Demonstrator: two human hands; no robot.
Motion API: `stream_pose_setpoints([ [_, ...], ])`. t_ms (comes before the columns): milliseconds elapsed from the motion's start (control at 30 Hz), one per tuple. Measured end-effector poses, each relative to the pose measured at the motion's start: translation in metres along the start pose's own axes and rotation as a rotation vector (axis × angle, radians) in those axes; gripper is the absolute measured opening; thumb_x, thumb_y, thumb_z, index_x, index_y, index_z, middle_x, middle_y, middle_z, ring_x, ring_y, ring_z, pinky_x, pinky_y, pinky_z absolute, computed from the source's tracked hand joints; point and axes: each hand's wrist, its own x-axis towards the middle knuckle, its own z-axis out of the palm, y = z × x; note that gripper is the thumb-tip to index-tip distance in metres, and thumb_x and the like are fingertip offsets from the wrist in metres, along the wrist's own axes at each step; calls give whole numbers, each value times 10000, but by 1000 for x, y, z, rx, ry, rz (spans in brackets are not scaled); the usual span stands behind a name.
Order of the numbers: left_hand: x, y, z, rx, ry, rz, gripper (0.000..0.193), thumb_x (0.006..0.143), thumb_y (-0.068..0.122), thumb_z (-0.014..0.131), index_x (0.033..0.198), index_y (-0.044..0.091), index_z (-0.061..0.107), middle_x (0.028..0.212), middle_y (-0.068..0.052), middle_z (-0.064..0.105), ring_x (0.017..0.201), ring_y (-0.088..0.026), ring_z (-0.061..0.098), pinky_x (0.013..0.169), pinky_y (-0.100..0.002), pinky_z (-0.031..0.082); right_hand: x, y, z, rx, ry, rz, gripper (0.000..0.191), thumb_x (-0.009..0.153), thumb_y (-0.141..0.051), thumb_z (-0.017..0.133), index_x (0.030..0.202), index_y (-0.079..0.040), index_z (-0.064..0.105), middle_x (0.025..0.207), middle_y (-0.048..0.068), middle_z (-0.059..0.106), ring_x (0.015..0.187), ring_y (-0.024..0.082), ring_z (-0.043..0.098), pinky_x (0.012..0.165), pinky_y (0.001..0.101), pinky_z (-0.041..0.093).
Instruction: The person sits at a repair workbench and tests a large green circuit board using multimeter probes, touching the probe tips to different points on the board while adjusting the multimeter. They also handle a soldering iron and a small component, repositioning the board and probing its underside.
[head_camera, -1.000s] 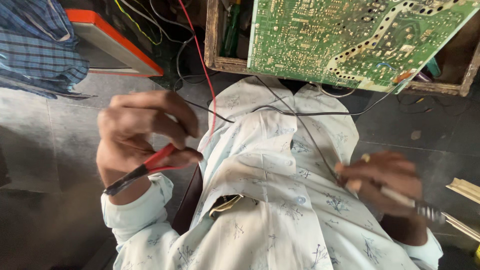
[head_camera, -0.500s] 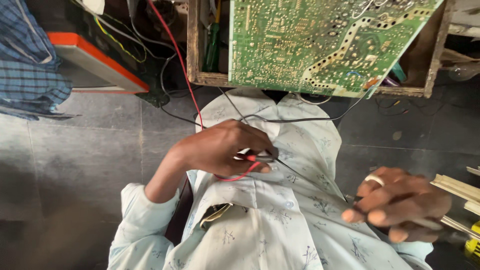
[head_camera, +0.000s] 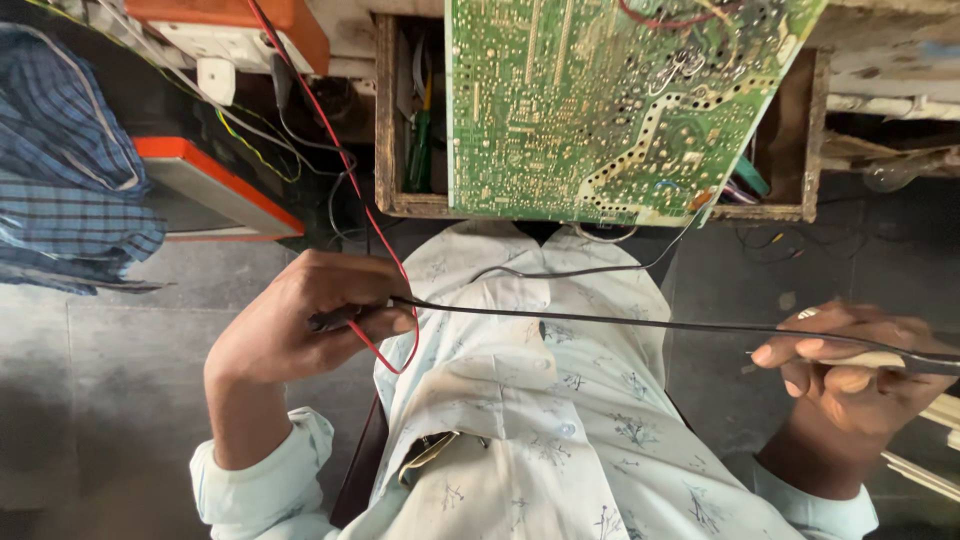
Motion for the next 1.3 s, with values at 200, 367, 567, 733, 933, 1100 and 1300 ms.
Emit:
stream_pose_setpoints([
  [200, 0, -2, -5, 26, 49, 53, 127, 891, 93, 719, 904, -32, 700, 867, -134, 696, 733, -300, 655, 652, -379, 520, -4, 2, -2, 40, 117, -20, 424, 946, -393, 737, 1050, 17, 727, 899, 270, 715, 488, 195, 674, 404, 213, 398],
  [367, -1, -4, -6, 24, 69, 28, 105, 876, 74, 725, 876, -29, 700, 836, -118, 693, 694, -281, 634, 619, -377, 494, -3, 4, -15, 55, 83, -2, 407, 985, -366, 740, 1075, 30, 715, 982, 271, 694, 609, 247, 724, 416, 211, 421],
  [567, -1, -8, -5, 49, 110, 31, 191, 891, 76, 740, 804, -38, 614, 780, -113, 640, 683, -283, 576, 616, -393, 456, -12, 9, -21, 42, 186, -13, 447, 984, -386, 729, 1072, 53, 716, 928, 287, 718, 549, 204, 718, 435, 221, 431],
  [733, 3, -8, -6, 24, 90, 12, 165, 946, 83, 685, 875, -53, 625, 788, -120, 636, 704, -293, 573, 640, -390, 477, -13, 12, -32, -26, 201, -74, 376, 963, -308, 703, 1107, 39, 673, 931, 238, 690, 592, 176, 679, 481, 212, 444],
  [933, 5, -4, -9, -8, 104, 31, 150, 974, 79, 637, 910, -52, 669, 888, -136, 701, 790, -289, 645, 707, -375, 523, -10, 16, -62, -163, 182, -122, 360, 835, -138, 695, 1143, 27, 605, 921, 180, 632, 586, 124, 602, 513, 208, 447],
  [1100, 11, -4, -10, 16, 139, 83, 154, 975, 84, 637, 977, -55, 703, 980, -168, 736, 950, -309, 721, 815, -379, 572, -7, 21, -75, -223, 195, -154, 466, 729, 3, 688, 1173, 17, 548, 912, 131, 584, 581, 80, 538, 540, 204, 449],
  [1300, 15, 3, -13, 28, 161, 82, 252, 973, 96, 620, 1150, -56, 716, 1183, -193, 706, 1100, -318, 709, 931, -388, 555, -1, 16, -68, -337, 292, -128, 350, 775, 32, 655, 1099, 57, 522, 843, 109, 508, 566, 86, 422, 499, 184, 346],
])
